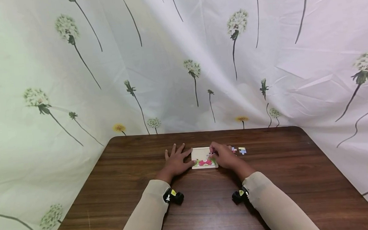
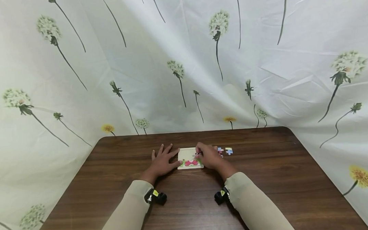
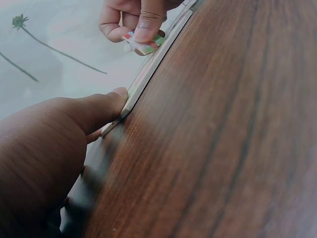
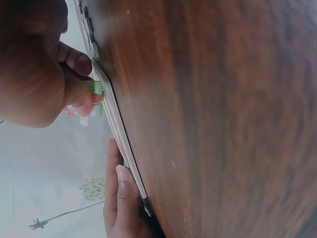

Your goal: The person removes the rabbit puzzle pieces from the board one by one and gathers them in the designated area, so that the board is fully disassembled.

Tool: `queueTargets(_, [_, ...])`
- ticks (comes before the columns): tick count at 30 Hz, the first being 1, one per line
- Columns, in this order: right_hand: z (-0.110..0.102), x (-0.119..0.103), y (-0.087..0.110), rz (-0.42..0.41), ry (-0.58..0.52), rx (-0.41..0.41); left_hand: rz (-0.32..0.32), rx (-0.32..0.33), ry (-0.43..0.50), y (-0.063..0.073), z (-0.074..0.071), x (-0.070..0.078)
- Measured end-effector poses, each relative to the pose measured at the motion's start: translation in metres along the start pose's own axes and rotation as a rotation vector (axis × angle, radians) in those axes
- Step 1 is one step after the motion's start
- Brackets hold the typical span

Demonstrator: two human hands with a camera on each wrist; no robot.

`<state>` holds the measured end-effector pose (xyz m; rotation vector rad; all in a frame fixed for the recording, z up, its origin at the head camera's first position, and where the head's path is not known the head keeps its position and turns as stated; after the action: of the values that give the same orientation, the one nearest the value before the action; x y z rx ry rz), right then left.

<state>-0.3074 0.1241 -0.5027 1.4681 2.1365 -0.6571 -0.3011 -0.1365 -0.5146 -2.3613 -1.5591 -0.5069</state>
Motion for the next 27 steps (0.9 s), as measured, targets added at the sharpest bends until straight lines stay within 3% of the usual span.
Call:
queueTargets(6, [0.002,0.005,-0.001,-0.022,-0.036,0.043,-0.003,0.001,-0.004,0.0,0.0,0.001])
queueTargets(14, [-0.007,0.005,0.004,-0.015,-0.219,0.132,-0.009,0.001,-0.004,0.0,-0.001,0.002])
queueTargets(20, [-0.015,0.008,0.01,0.014,-0.184,0.15,0.005,0.0,0.022,0.001,-0.001,0.002])
queueTargets(27, [-0.026,0.016,0.019,-0.012,-0.182,0.173,0.005,0.009,0.034,0.002,-0.001,0.002])
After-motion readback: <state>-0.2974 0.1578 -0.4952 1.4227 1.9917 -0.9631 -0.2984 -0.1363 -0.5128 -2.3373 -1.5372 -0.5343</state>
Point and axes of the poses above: each hand's wrist, its own y-axis away from the middle knuckle, its own z-axis out of the palm, x = y × z, the point moved 1 cm from there along -y, towards the middle knuckle, and after that the axes turned 3 degrees about z, right-handed, at the moved point
